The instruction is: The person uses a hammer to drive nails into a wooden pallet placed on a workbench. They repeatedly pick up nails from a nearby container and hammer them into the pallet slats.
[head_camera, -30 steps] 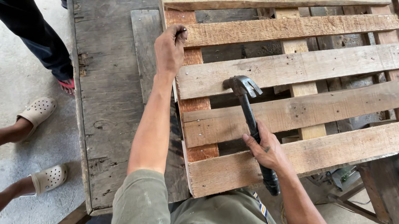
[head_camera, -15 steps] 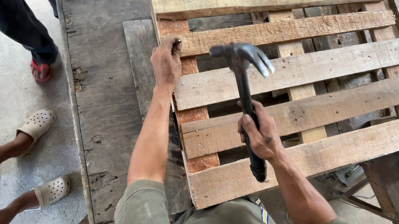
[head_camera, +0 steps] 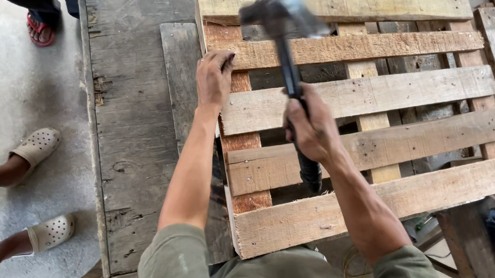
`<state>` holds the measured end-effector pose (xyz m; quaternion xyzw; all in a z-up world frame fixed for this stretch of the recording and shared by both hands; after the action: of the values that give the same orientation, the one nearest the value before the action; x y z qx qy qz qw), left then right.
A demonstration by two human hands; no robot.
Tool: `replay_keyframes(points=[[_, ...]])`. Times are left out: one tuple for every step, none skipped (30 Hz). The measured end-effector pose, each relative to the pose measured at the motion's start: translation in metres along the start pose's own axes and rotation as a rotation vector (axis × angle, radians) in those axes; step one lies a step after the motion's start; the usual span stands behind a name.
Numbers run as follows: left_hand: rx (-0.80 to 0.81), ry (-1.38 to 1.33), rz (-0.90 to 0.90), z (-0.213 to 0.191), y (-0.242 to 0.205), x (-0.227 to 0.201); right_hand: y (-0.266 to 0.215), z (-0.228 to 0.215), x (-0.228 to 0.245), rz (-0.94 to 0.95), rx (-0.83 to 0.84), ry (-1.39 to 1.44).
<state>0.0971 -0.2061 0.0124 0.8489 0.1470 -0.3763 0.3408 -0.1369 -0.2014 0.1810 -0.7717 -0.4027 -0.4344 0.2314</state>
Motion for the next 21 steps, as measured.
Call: replay_keyframes(points=[[-0.028, -0.005, 0.038, -0.001, -0.005, -0.002, -0.007, -0.006, 0.008, -0.115, -0.058, -0.001], [-0.07, 0.104, 0.002, -0.005, -0.014, -0.002, -0.009, -0.009, 0.014, -0.231, -0.116, 0.001], [-0.113, 0.212, -0.033, -0.009, -0.029, -0.005, -0.007, -0.01, 0.015, -0.27, -0.152, 0.055], [-0.149, 0.32, -0.074, -0.012, -0.044, -0.009, -0.004, -0.007, 0.014, -0.303, -0.184, 0.112], [-0.011, 0.162, -0.276, -0.007, -0.055, -0.001, 0.001, -0.002, 0.011, -0.336, -0.218, 0.169], [0.129, 0.001, -0.47, -0.001, -0.068, 0.006, 0.014, 0.015, -0.004, -0.085, -0.09, 0.069], [0.27, -0.167, -0.658, 0.005, -0.083, 0.009, 0.022, 0.031, -0.019, 0.163, 0.041, -0.032], [0.267, -0.128, -0.643, 0.0, -0.085, 0.004, 0.025, 0.042, -0.034, 0.403, 0.167, -0.132], [0.263, -0.09, -0.628, -0.006, -0.085, -0.001, 0.028, 0.045, -0.034, 0.369, 0.157, -0.063], [0.255, -0.059, -0.606, -0.007, -0.078, -0.006, 0.03, 0.04, -0.034, 0.332, 0.143, -0.003], [0.269, -0.087, -0.616, -0.008, -0.071, -0.009, 0.029, 0.034, -0.033, 0.295, 0.13, 0.057], [0.289, -0.109, -0.643, -0.011, -0.074, -0.011, 0.019, 0.028, -0.032, 0.258, 0.099, 0.108], [0.309, -0.131, -0.669, -0.014, -0.076, -0.012, 0.008, 0.02, -0.029, 0.221, 0.069, 0.158], [0.307, -0.12, -0.65, -0.013, -0.071, -0.015, -0.003, 0.006, -0.02, 0.072, -0.006, 0.12], [0.305, -0.109, -0.632, -0.013, -0.067, -0.017, -0.014, -0.005, -0.011, -0.078, -0.08, 0.08], [0.293, -0.099, -0.626, -0.014, -0.069, -0.018, -0.021, -0.011, 0.001, -0.273, -0.17, 0.129], [0.317, -0.13, -0.674, -0.012, -0.073, -0.016, -0.025, -0.013, 0.009, -0.429, -0.23, 0.176], [0.346, -0.153, -0.714, -0.012, -0.075, -0.012, -0.021, -0.008, 0.012, -0.467, -0.258, 0.185], [0.375, -0.176, -0.753, -0.012, -0.077, -0.009, -0.012, 0.0, 0.013, -0.447, -0.272, 0.159], [0.323, -0.144, -0.697, -0.013, -0.075, -0.01, 0.004, 0.011, 0.009, -0.335, -0.244, 0.074], [0.271, -0.113, -0.641, -0.015, -0.075, -0.011, 0.021, 0.026, -0.004, -0.059, -0.137, -0.083]])
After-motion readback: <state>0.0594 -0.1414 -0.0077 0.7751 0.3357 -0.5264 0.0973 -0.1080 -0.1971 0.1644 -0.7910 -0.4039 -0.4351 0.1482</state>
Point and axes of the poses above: each hand's wrist, its own y-axis towards the middle knuckle, its own z-axis out of the palm, x = y × z, the point moved 5 cm from there along y, towards the middle knuckle, and after that the axes turned 9 degrees about x, right-handed, at the moved point
